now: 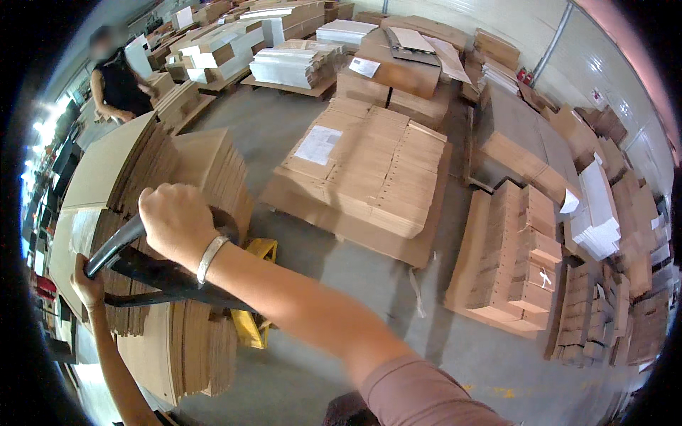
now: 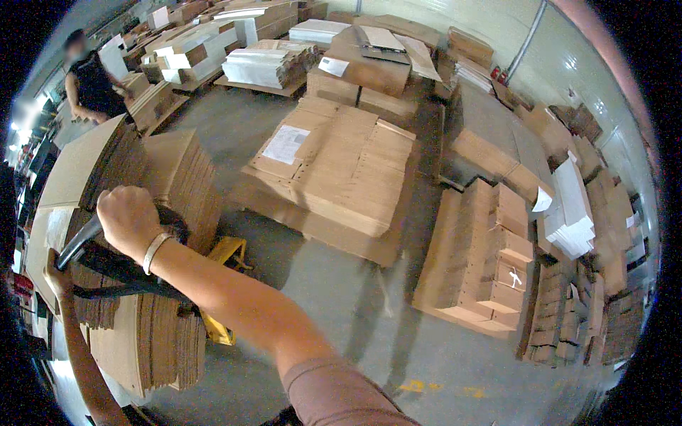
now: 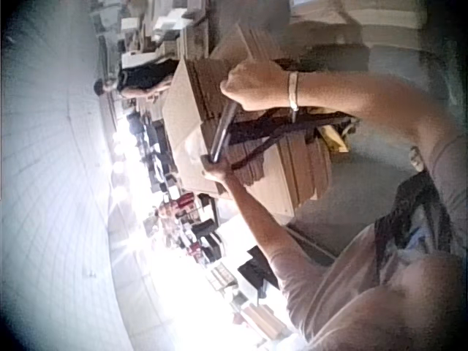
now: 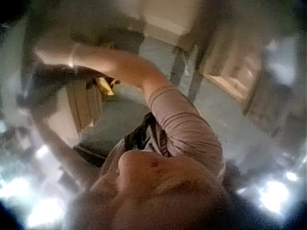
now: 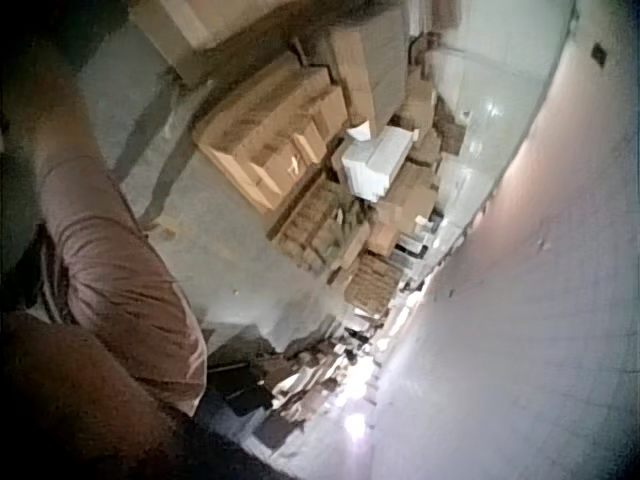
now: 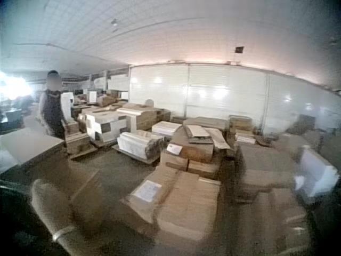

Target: The person operates a yellow manual pallet jack to lift and move a stack of flat cardboard sheets across a warehouse floor. They maneuver the jack through aisles of stacked materials, then hand the jack to another worker who continues moving the load.

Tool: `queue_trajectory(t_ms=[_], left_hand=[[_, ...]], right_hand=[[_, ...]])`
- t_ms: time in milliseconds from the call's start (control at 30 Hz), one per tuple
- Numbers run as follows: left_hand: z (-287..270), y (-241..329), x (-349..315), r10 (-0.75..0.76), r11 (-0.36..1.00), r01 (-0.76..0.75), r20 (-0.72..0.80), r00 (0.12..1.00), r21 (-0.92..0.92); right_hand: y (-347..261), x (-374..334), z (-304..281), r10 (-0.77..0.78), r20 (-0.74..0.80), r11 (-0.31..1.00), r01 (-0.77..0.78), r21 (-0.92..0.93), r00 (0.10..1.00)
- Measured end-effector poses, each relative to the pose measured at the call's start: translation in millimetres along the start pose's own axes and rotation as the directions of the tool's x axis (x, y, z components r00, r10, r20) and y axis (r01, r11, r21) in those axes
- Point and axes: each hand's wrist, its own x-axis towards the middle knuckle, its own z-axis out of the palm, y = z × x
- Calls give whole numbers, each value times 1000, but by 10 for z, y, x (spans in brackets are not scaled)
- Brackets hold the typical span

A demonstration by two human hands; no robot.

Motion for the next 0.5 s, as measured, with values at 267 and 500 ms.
queue_trajectory(t_ms=[267,500], left_hand=[[161,189,333,-34,998,36,-42,999,44],[322,232,698,-21,999,22,-21,1000,43]], right_hand=[[219,417,186,17,95,997,-9,-81,995],[453,775,403,-19,113,984,39,-173,993]])
